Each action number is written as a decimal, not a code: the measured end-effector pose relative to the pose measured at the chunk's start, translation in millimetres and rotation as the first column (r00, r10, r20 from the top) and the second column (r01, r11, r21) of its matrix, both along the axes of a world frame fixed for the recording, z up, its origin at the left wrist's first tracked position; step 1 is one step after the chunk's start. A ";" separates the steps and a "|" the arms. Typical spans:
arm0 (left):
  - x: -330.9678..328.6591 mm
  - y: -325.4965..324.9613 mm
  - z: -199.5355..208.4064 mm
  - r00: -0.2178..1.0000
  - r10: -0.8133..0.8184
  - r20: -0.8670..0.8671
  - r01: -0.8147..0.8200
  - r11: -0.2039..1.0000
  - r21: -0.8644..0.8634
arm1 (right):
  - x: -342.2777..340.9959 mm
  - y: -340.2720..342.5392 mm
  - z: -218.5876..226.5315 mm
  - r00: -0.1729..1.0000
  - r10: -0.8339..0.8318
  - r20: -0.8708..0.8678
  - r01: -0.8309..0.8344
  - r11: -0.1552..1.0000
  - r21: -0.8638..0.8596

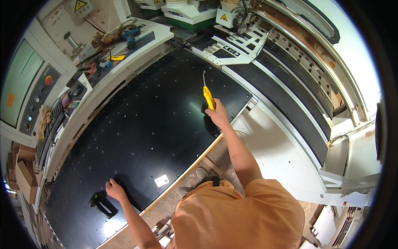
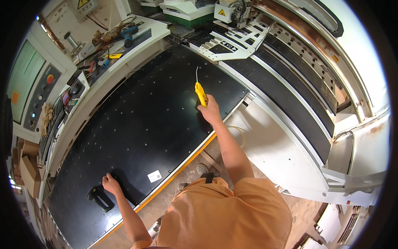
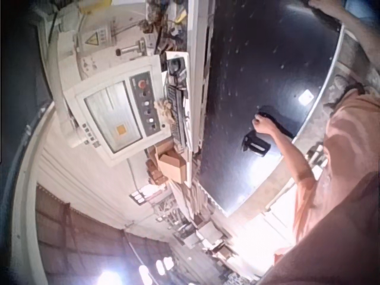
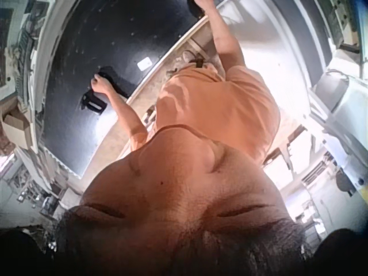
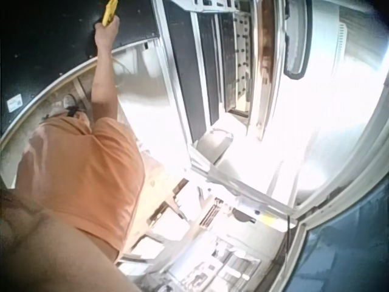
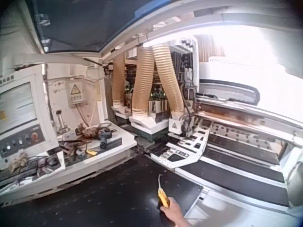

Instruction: The person repeatedly picks up white rectangular panels, scans them with a handheld barcode scanner, and places them on a worktable or stacks them on the floor. The person also removes a label from one panel and uses a yellow tool to scrape the worktable surface.

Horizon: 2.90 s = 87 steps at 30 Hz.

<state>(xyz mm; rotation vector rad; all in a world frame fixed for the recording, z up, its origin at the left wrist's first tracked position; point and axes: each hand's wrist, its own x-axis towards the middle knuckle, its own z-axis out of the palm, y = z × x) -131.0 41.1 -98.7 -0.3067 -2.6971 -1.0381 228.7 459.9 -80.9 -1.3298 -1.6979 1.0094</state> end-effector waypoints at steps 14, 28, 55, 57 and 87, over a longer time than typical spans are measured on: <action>-0.7 0.0 0.6 1.000 -0.005 -0.022 0.005 1.000 -0.014 | 11.1 -0.6 4.5 0.935 -0.011 -0.355 -0.056 0.983 -0.177; -1.6 -1.0 -0.7 1.000 0.009 0.002 -0.009 1.000 -0.006 | 8.4 1.1 -2.5 0.941 -0.013 -0.338 -0.032 0.991 -0.128; 2.0 0.7 1.6 1.000 0.008 -0.015 -0.008 1.000 0.017 | 8.5 0.5 -1.6 0.947 -0.017 -0.321 -0.031 0.989 -0.142; 1.4 0.8 1.1 1.000 0.007 -0.012 -0.006 1.000 0.018 | 8.0 -0.7 2.4 0.948 -0.034 -0.317 -0.014 0.989 -0.146; -5.1 2.1 0.0 1.000 -0.016 -0.027 0.014 0.999 -0.049 | 91.4 -84.1 -5.4 0.924 -0.368 -0.107 0.321 0.896 -0.307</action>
